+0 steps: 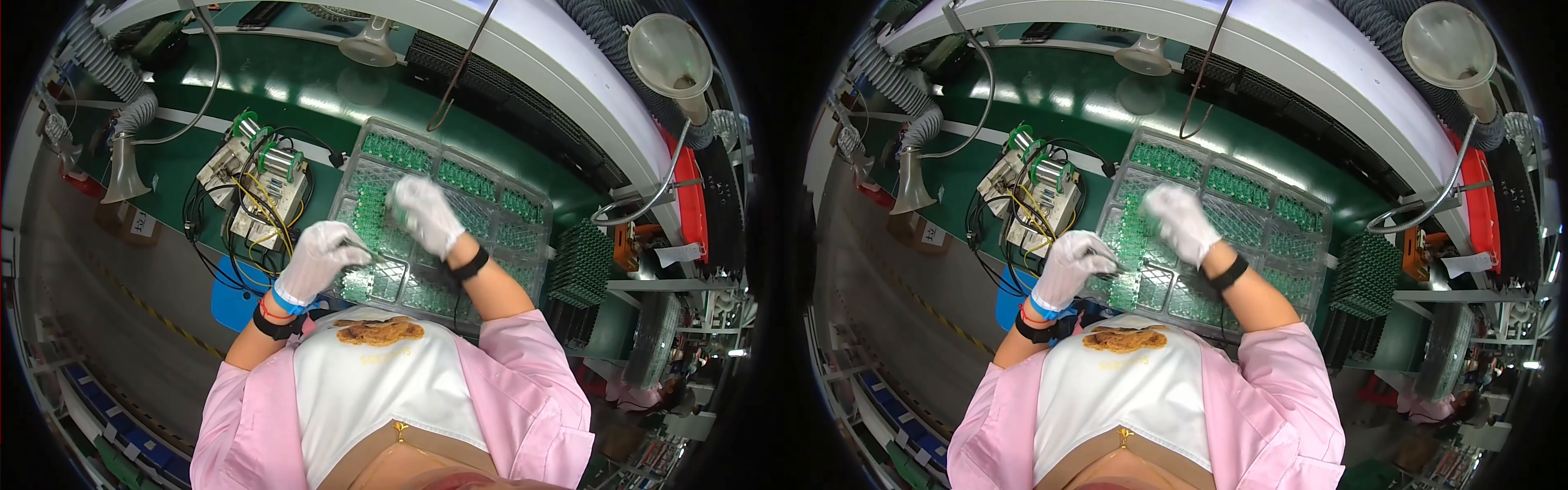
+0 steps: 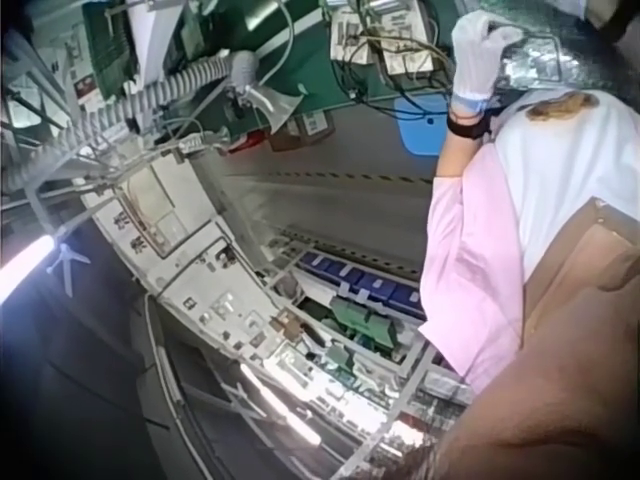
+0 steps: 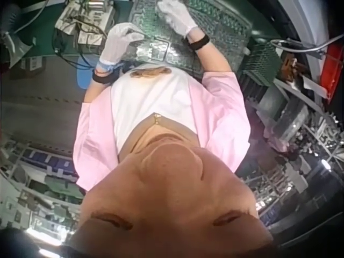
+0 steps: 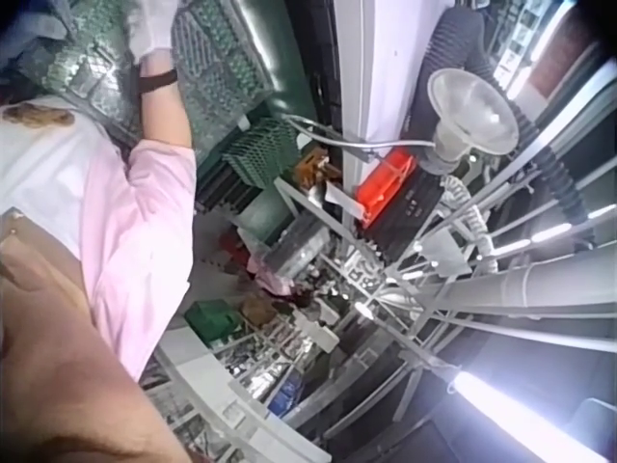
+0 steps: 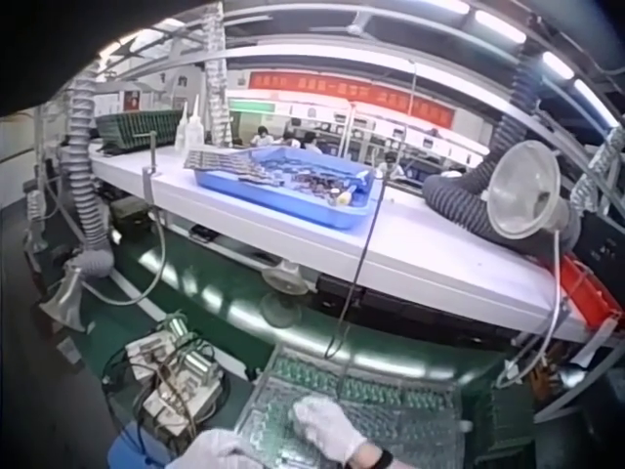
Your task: The person picks up circuit boards from a tray, separates them by hand, and places them into a black slotted rack. After filling the rack, they move it aside and continue separating boards from a new tray and placing them into another rack.
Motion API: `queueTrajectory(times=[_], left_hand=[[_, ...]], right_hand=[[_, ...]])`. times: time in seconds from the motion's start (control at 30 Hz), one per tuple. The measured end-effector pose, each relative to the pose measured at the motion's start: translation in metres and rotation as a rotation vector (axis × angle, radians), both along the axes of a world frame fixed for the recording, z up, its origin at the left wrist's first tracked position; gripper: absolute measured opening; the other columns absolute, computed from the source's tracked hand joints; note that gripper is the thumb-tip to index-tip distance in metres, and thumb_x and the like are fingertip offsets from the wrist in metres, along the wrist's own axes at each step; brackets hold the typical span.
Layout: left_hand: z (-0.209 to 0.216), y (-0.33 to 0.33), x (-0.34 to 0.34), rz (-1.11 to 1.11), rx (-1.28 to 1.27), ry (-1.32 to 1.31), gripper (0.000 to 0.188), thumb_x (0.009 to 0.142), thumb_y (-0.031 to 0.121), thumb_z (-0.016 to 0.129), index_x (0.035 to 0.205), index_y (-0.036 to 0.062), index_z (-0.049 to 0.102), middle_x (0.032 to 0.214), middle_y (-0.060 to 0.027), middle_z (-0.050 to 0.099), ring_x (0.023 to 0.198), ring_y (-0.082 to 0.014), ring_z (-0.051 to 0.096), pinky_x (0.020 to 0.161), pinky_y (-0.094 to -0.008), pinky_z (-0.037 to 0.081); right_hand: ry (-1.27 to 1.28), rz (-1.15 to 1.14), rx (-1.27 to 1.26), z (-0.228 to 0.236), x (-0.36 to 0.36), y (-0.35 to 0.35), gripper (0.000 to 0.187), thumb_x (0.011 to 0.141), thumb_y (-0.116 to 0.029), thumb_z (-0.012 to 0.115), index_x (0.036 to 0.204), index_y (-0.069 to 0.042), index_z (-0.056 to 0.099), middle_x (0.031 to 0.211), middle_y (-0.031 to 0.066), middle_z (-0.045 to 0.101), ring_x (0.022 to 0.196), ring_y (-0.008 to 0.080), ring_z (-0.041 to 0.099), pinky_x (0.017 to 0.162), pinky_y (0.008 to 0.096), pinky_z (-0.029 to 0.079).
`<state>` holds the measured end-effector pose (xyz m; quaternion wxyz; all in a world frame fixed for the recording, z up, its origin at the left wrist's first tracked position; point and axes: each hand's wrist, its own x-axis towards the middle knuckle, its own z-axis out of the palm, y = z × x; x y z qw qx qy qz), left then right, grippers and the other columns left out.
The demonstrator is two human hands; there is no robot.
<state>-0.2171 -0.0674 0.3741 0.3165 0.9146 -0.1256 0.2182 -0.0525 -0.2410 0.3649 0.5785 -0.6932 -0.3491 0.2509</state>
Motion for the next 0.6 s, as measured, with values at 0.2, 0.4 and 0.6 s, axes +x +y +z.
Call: queueTrajectory(times=[0.2, 0.4, 0.6], left_hand=[[-0.025, 0.010, 0.000, 0.309, -0.312, 0.008, 0.011, 0.078, 0.010, 0.066, 0.089, 0.0057, 0.065, 0.090, -0.0081, 0.059, 0.080, -0.0225, 0.057, 0.077, -0.0312, 0.045], [-0.030, 0.000, -0.010, 0.289, -1.372, 0.182, 0.020, 0.079, 0.006, 0.064, 0.099, 0.0013, 0.062, 0.092, -0.0114, 0.058, 0.083, -0.0242, 0.055, 0.080, -0.0320, 0.044], [-0.030, 0.015, -0.017, 0.309, -0.707, 0.333, 0.039, 0.075, 0.006, 0.066, 0.112, -0.0004, 0.054, 0.097, -0.0133, 0.060, 0.088, -0.0258, 0.058, 0.080, -0.0309, 0.045]], right_hand=[[-0.103, -0.625, -0.402, -0.093, 0.136, -0.009, 0.026, 0.079, -0.019, 0.066, 0.091, 0.002, 0.055, 0.077, 0.0148, 0.061, 0.069, 0.0285, 0.062, 0.064, 0.0386, 0.051], [-0.444, -0.693, -0.843, -0.098, 0.147, 0.013, 0.040, 0.071, -0.021, 0.075, 0.096, 0.002, 0.053, 0.095, 0.0281, 0.062, 0.091, 0.0398, 0.061, 0.075, 0.0432, 0.051], [-0.521, -0.684, -0.826, -0.076, 0.123, 0.005, 0.039, 0.078, -0.024, 0.067, 0.105, 0.001, 0.054, 0.095, 0.0243, 0.064, 0.090, 0.0392, 0.063, 0.076, 0.0430, 0.052]])
